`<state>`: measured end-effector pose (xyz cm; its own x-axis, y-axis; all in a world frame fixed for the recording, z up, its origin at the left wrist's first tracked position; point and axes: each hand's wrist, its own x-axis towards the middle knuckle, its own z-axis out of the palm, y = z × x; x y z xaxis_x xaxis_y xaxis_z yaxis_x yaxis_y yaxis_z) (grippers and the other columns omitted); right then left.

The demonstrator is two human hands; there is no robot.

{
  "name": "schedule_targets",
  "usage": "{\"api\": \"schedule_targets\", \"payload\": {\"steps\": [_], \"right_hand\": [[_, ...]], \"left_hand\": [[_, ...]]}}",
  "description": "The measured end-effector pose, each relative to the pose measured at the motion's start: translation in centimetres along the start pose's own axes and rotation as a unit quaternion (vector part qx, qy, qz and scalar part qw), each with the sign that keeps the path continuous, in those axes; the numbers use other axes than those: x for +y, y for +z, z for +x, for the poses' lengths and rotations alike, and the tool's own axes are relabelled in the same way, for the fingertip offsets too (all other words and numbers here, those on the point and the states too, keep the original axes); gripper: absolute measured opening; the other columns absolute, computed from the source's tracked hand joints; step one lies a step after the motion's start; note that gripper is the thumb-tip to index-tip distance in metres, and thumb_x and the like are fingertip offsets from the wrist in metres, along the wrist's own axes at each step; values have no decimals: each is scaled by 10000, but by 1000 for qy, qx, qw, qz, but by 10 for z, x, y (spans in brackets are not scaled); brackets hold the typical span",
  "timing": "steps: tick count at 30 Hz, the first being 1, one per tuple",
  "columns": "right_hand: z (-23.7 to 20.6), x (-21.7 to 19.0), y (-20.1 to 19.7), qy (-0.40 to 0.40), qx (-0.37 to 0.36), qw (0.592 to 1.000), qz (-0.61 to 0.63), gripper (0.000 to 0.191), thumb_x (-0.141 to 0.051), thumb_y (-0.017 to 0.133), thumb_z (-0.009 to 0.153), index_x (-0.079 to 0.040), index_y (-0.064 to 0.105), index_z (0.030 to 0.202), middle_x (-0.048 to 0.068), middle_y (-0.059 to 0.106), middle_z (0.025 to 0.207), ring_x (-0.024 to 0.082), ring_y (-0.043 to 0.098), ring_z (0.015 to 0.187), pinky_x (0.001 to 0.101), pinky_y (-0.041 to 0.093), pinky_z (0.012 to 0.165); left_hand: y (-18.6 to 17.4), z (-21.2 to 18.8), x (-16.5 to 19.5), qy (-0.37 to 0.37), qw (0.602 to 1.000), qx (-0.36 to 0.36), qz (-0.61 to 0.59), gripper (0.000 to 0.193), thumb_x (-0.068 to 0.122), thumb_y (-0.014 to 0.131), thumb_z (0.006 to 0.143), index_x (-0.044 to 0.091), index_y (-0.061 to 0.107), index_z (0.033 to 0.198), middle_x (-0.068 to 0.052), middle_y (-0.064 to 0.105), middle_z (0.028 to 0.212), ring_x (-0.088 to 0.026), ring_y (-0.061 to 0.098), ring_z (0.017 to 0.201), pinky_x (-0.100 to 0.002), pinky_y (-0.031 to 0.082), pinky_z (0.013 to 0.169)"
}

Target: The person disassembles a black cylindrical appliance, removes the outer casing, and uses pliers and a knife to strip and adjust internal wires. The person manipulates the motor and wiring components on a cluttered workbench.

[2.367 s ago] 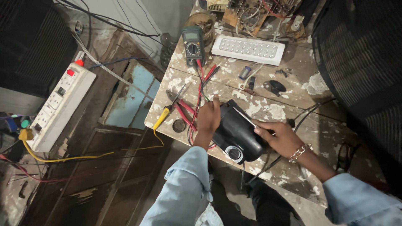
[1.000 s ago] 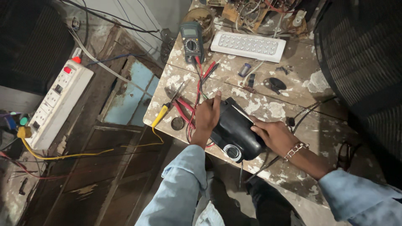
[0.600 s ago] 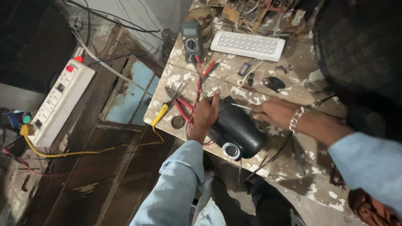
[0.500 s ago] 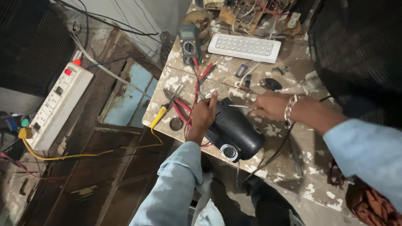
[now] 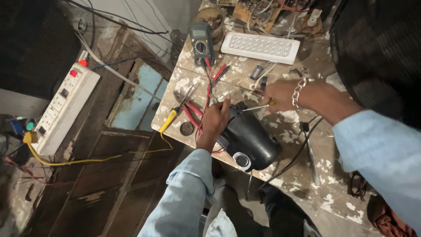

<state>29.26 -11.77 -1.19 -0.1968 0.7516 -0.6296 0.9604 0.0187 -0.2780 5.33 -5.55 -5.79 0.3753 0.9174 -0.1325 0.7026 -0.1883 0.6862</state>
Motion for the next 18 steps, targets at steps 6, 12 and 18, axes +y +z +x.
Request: {"api": "schedule_targets", "payload": {"steps": [6,12,18], "right_hand": [[-25,20,32,-3,25,992,127,470,-456,667,898,-301,675,1342,93,738,1028,228,708,909,415,576,845],[-40,32,81,143,90,914,368,764,-581,655,889,-199,508,1534,200,736,942,326,678,791,487,602,810],[-11,-4,145,88,177,895,400,1392,-703,954,628,111,252,1511,393,438,1422,423,493,1318,484,435,1088]], "left_hand": [[1,1,-8,5,999,2,-37,638,613,436,992,93,805,993,-262,720,852,-437,713,897,-472,534,854],[3,-4,-5,-15,999,6,-28,642,617,462,967,74,804,975,-239,727,833,-437,698,875,-481,525,817],[15,-13,8,69,991,-25,116,704,705,708,721,72,758,1025,-230,734,852,-429,716,854,-495,552,743]]}}
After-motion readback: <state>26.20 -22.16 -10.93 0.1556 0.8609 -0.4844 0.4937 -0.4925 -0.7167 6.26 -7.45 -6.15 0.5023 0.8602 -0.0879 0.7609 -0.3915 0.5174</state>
